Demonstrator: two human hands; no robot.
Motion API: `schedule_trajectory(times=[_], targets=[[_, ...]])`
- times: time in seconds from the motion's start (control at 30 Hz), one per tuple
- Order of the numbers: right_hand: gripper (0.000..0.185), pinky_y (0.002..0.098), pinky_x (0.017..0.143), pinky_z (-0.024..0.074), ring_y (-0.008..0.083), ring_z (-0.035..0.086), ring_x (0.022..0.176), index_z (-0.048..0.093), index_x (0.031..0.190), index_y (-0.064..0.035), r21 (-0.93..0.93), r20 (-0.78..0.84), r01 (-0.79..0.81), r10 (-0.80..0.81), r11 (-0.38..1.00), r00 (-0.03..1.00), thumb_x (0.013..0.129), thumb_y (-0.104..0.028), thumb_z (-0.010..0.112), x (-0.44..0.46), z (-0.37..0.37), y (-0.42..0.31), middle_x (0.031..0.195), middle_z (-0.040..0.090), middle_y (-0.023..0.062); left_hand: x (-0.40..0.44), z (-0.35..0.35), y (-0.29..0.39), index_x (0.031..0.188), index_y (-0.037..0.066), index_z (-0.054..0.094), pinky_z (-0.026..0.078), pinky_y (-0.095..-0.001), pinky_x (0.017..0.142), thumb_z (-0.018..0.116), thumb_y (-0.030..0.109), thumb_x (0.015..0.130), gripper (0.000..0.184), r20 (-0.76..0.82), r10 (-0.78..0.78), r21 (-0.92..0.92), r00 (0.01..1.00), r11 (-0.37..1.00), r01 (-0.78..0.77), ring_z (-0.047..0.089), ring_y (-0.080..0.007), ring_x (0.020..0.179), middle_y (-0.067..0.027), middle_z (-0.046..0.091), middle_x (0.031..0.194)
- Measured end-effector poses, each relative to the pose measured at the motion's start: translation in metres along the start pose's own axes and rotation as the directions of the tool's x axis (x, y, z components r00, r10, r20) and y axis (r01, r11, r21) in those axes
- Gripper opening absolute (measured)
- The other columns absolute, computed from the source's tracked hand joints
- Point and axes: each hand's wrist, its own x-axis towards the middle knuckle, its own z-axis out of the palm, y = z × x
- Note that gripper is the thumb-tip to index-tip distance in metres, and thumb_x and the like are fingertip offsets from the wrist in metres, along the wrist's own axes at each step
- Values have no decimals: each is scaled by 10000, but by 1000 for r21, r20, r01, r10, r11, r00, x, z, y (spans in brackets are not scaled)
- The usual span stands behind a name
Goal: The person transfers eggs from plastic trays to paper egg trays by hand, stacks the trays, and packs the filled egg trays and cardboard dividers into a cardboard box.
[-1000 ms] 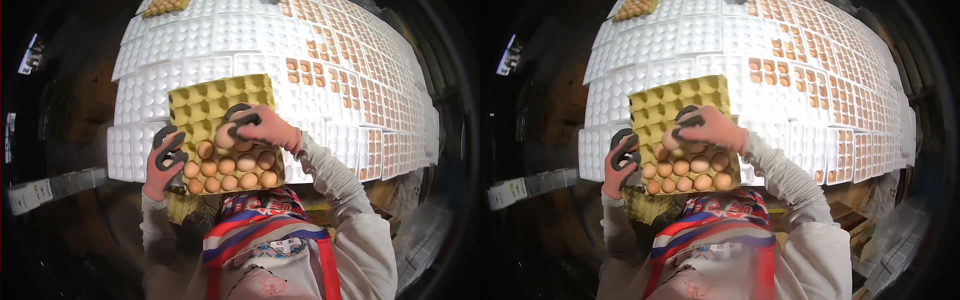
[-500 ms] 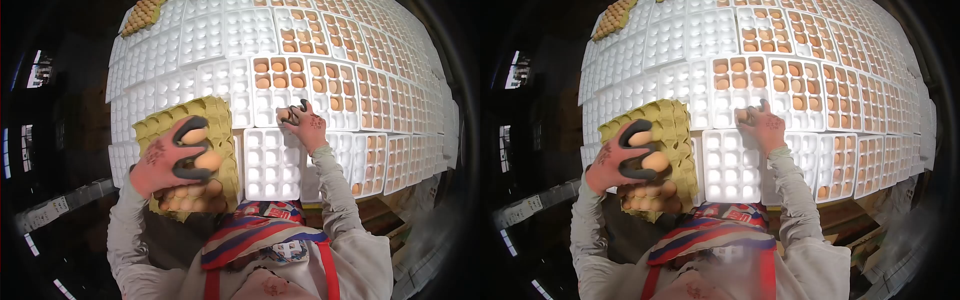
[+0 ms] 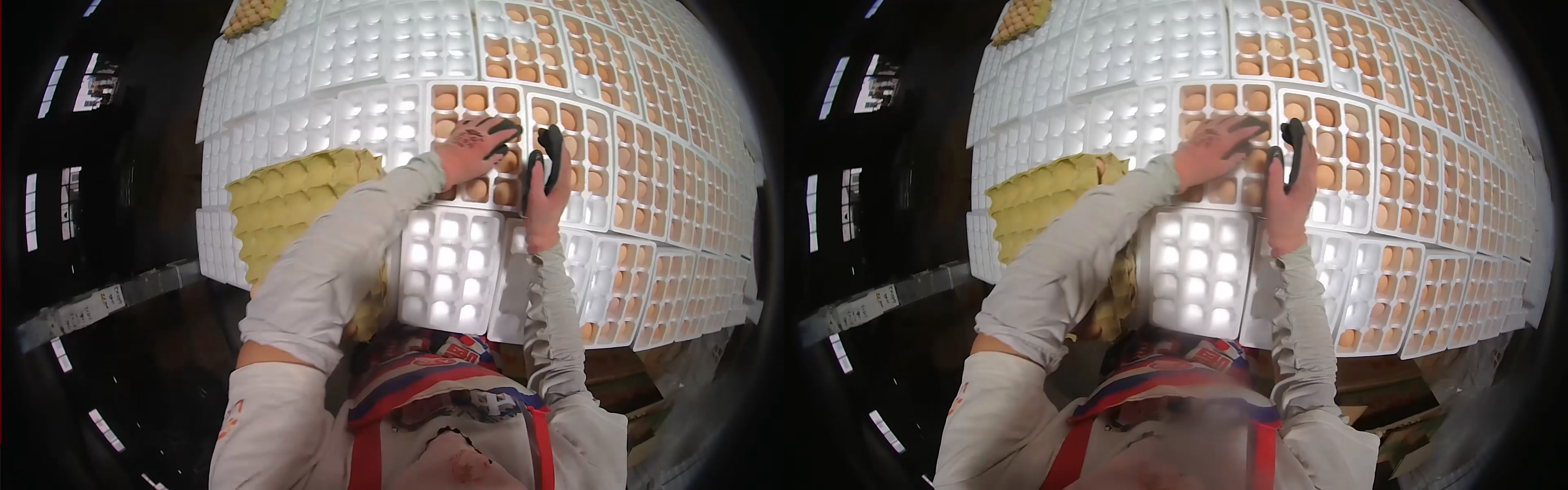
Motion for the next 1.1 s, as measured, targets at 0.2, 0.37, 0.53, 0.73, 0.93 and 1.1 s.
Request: schedule_trajectory(times=[0.2, 0.37, 0.53, 0.73, 0.93, 1.1], targets=[[412, 283, 945, 444, 169, 564, 1080, 490, 1293, 48, 382, 272, -234, 133, 894, 953, 888, -8, 538, -62, -1, -102, 1202, 584, 119, -24, -78, 25, 1417, 180, 376, 277, -430, 1105, 473, 332, 947, 503, -27, 126, 90, 992, 988, -123, 357, -328, 1329, -115, 395, 1444], [506, 399, 909, 396, 289, 519, 1053, 585, 1149, -50, 34, 768, 577, -391, 816, 508, 726, -283, 735, -109, 76, -181, 1075, 590, 102, -171, -253, 37, 1204, 62, 608, 505, -256, 733, 623, 169, 890, 332, -151, -188, -173, 970, 972, 161, 624, -97, 793, -48, 692, 926], [604, 430, 960, 387, 329, 496, 1109, 561, 1211, -67, 0, 901, 773, -335, 635, 275, 663, -213, 769, -127, 137, -202, 1120, 585, 121, -322, -222, 34, 1267, 105, 554, 465, -369, 860, 748, 233, 744, 573, -22, -281, 41, 960, 959, 281, 577, -282, 960, -128, 605, 1046], [495, 278, 873, 468, 177, 599, 1017, 576, 1210, 17, 231, 735, -111, -99, 967, 670, 749, -112, 702, -131, 97, -210, 1123, 635, 87, -385, -160, 31, 1277, 95, 526, 318, -470, 1054, 738, 408, 694, 695, 17, -85, 453, 996, 889, 68, 506, -287, 1132, -77, 582, 1179], [397, 322, 730, 510, 224, 640, 832, 613, 1109, -54, -88, 902, 414, -104, 906, 419, 729, -113, 710, -146, 66, -228, 969, 606, 97, -388, -152, 22, 1189, 110, 595, 309, -445, 1093, 697, 336, 784, 474, -99, 41, 257, 994, 966, -15, 532, -290, 1140, -82, 607, 1184], [377, 383, 678, 486, 291, 616, 771, 582, 1060, -96, -130, 907, 769, -238, 626, 347, 715, -197, 695, -161, 76, -212, 893, 597, 99, -416, -182, 15, 1254, -53, 498, 434, -428, 1014, 521, 216, 907, 440, -159, -562, -986, 812, 123, -108, 519, -304, 1192, -170, 551, 1217]])
